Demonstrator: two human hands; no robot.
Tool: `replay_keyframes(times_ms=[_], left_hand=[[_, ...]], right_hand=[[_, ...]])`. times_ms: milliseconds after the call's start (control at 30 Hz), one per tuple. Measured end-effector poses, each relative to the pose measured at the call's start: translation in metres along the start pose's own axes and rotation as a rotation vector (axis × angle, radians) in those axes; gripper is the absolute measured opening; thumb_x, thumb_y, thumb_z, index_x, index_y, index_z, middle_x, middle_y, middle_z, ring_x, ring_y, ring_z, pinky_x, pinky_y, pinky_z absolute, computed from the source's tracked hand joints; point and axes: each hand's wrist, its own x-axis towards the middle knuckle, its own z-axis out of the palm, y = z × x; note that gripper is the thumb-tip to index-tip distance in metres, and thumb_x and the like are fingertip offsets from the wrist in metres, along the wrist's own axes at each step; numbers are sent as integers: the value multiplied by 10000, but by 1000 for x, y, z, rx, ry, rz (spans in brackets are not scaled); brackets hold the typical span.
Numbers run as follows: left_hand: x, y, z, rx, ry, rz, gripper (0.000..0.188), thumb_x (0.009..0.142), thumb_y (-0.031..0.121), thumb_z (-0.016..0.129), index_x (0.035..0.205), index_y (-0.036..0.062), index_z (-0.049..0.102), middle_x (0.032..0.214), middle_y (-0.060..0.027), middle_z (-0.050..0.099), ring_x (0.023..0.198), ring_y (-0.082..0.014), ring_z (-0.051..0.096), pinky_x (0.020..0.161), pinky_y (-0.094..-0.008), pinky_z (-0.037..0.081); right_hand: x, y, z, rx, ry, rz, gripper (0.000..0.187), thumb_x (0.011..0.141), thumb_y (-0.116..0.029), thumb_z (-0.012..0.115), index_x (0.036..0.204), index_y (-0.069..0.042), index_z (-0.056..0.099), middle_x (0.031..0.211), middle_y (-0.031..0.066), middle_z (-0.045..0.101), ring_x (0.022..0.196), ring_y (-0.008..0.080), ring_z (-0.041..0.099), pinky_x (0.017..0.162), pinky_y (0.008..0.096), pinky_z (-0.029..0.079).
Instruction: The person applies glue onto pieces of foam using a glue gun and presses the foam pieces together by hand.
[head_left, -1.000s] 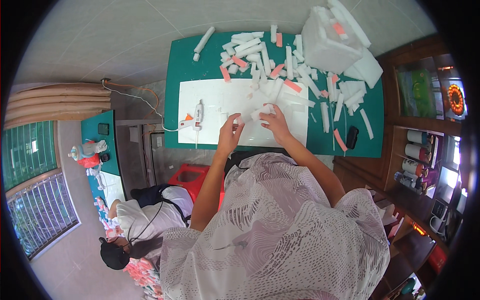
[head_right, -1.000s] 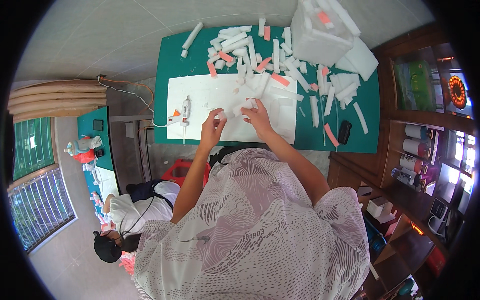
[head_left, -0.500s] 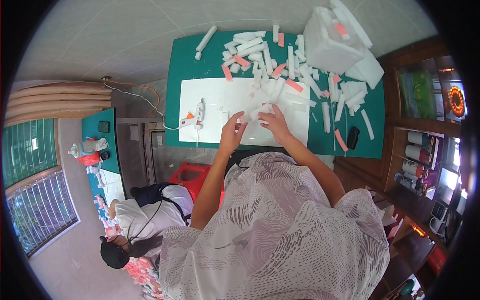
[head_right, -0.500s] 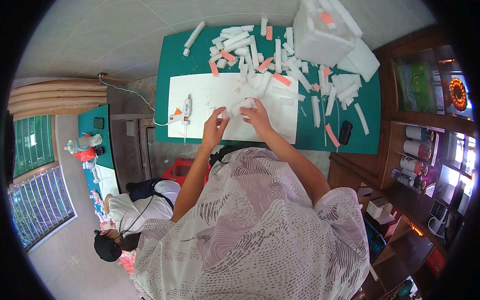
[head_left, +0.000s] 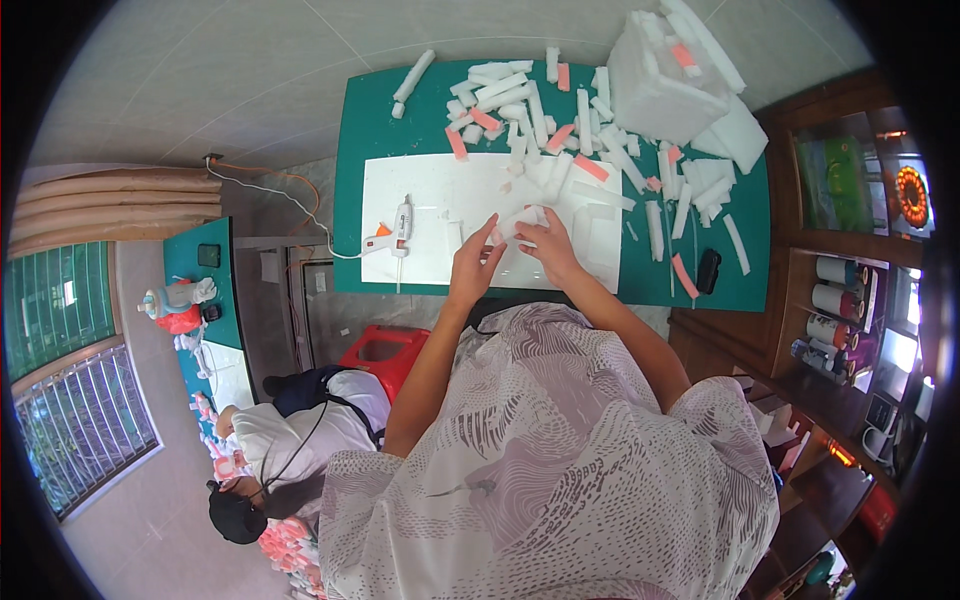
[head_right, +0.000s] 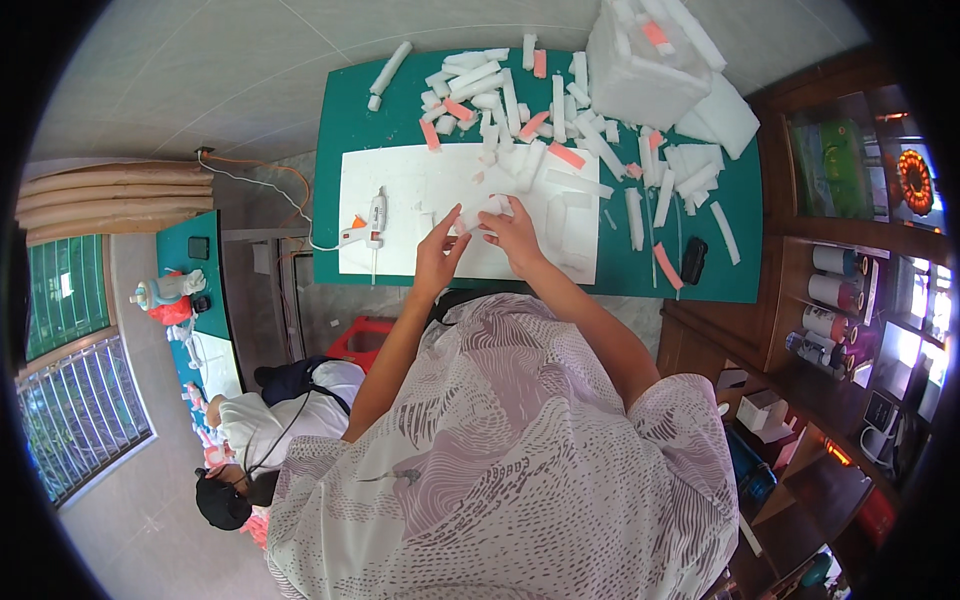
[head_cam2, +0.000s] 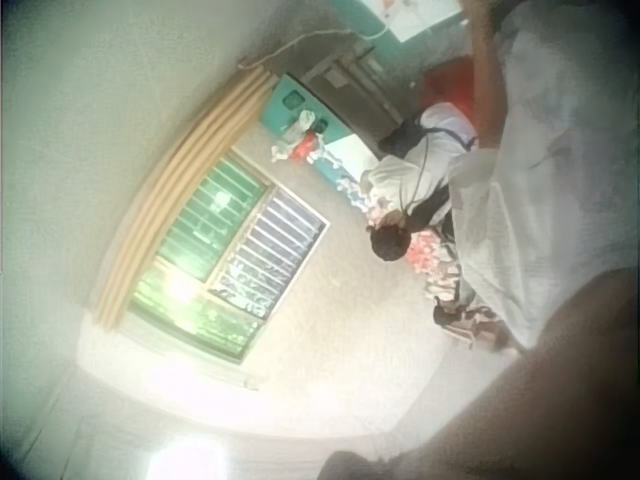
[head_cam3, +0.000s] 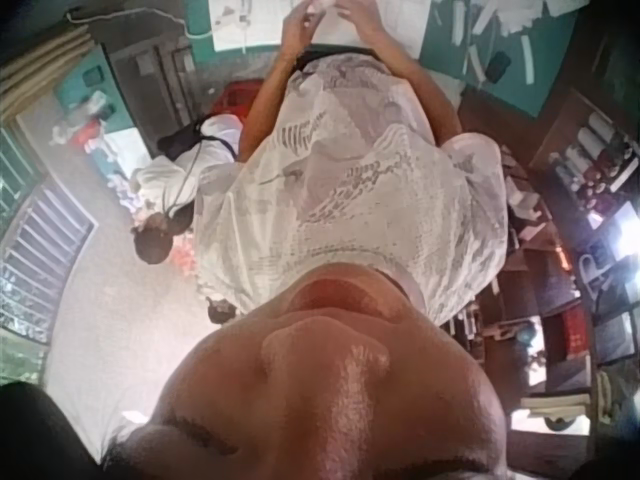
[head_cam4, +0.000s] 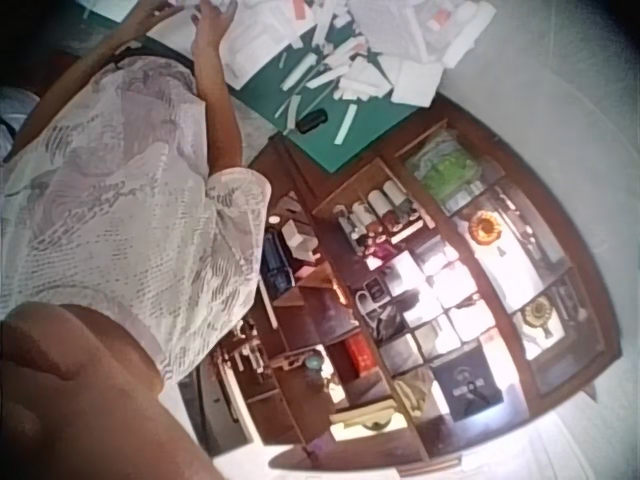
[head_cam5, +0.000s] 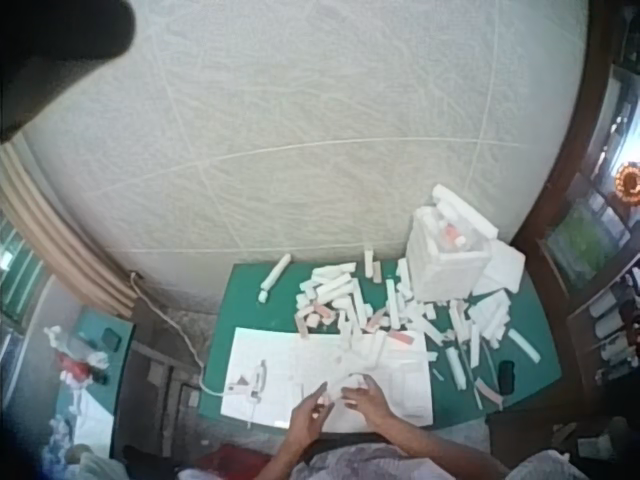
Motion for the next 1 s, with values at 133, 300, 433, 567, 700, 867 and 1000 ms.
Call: replay_keyframes(times_ms=[133,300,433,567,700,867,1000], left_hand=[[1,-4,-1,2,-15,-1,490,825,52,617,1290,57,461,1092,-190,598,764,-205,647,651,-294,517],[1,-5,-4,-8,-7,-8,486,825,83,619,1286,62,463,1102,-202,589,734,-238,656,620,-308,517],[1,-1,-7,0,-11,-51,530,815,77,632,1307,65,434,1139,-195,578,743,-236,664,602,-299,517],[0,1,-7,0,-23,-57,633,792,46,649,1354,78,360,1217,-182,537,774,-238,668,604,-289,518],[-1,-1,-8,-18,-28,-54,677,781,27,652,1372,84,325,1261,-173,506,787,-239,667,607,-284,518],[-2,-5,-9,-1,-30,-79,660,774,12,645,1357,64,340,1286,-161,484,788,-218,650,622,-282,512],[-4,-8,-14,0,-16,-68,643,769,9,649,1342,57,359,1283,-159,481,790,-202,637,627,-279,508]], right_hand=[[0,1,1,6,6,2,431,808,-161,647,1181,-114,435,994,58,585,909,155,560,737,295,444],[0,-1,2,34,18,12,431,807,-160,650,1176,-105,435,998,60,584,907,156,562,740,296,445],[2,-3,0,54,38,26,433,801,-152,654,1170,-99,434,999,62,581,901,158,563,739,296,445],[0,-4,1,64,20,31,439,796,-144,657,1169,-98,431,997,62,579,898,157,563,732,297,445],[1,-3,-1,71,18,36,442,794,-143,658,1169,-99,428,997,63,579,898,157,563,729,296,445],[0,-4,2,65,16,29,443,791,-143,660,1166,-101,429,989,62,579,894,154,563,722,290,446],[1,-2,2,50,1,29,442,791,-142,659,1166,-102,429,985,60,579,894,152,564,722,290,448]])
